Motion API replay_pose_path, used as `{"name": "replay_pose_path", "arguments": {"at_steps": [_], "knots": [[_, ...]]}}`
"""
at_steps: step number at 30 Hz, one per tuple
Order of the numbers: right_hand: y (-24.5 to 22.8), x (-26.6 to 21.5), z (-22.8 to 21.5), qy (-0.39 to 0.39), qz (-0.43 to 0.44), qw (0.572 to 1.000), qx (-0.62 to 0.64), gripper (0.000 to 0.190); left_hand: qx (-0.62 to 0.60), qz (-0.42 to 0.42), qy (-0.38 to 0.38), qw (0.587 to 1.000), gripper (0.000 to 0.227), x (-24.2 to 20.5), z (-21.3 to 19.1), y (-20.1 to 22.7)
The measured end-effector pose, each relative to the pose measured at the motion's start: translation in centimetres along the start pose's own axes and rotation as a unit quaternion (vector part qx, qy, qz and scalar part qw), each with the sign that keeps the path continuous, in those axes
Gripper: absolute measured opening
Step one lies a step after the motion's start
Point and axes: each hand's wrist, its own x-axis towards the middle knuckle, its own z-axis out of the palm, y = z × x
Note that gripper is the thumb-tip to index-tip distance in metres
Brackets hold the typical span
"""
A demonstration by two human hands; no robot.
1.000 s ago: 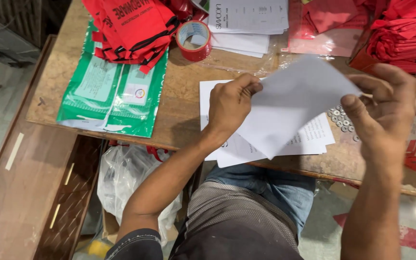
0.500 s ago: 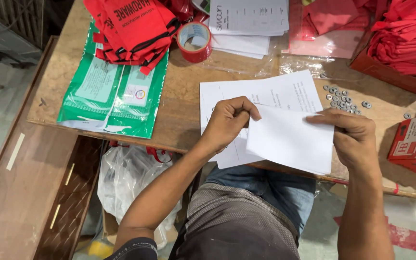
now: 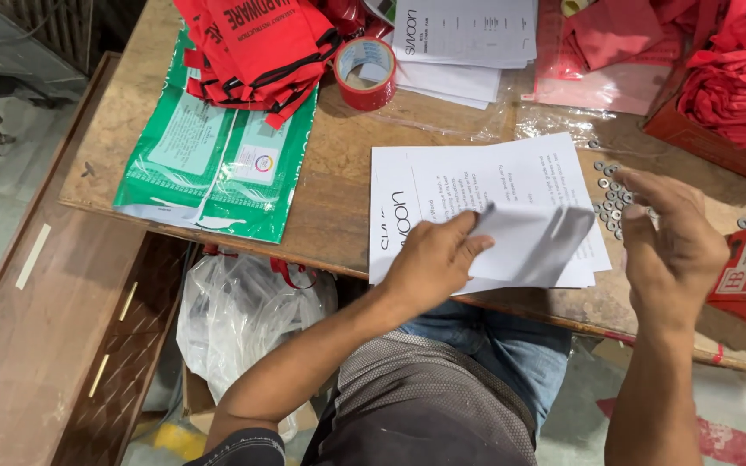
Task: Folding and organizing assembly instruction sheets and small red fabric pouches on a workbench.
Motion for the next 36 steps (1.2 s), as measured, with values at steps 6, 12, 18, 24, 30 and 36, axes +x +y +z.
{"name": "replay_pose_path", "arguments": {"at_steps": [6, 12, 18, 24, 30, 36], "knots": [[-1.7, -0.8, 1.4, -0.217, -0.204, 0.931, -0.21, 0.035, 0.095, 0.265, 0.138, 0.95, 0.017, -1.1, 2.7, -1.6], [1.2, -2.5, 0.0, -0.142, 0.036, 0.989, 0.026, 0.007, -0.021, 0.258, 0.165, 0.952, 0.015, -2.6, 1.7, -0.3], [-1.8, -1.8, 0.3, -0.181, -0.023, 0.983, 0.009, 0.021, -0.06, 0.211, 0.159, 0.963, 0.018, -3.1, 1.6, 0.1], [-1.4, -3.3, -0.2, -0.128, -0.047, 0.988, -0.075, 0.019, -0.05, 0.259, 0.167, 0.95, 0.015, -3.2, 2.3, -0.4], [-1.8, -3.9, -0.7, -0.103, -0.05, 0.991, -0.071, 0.004, -0.045, 0.23, 0.134, 0.963, 0.015, -4.0, 1.6, 1.4], [-1.1, -4.0, -2.3, -0.132, -0.086, 0.987, -0.026, 0.014, -0.13, 0.181, 0.107, 0.969, 0.015, -4.1, 2.2, 1.1]]}}
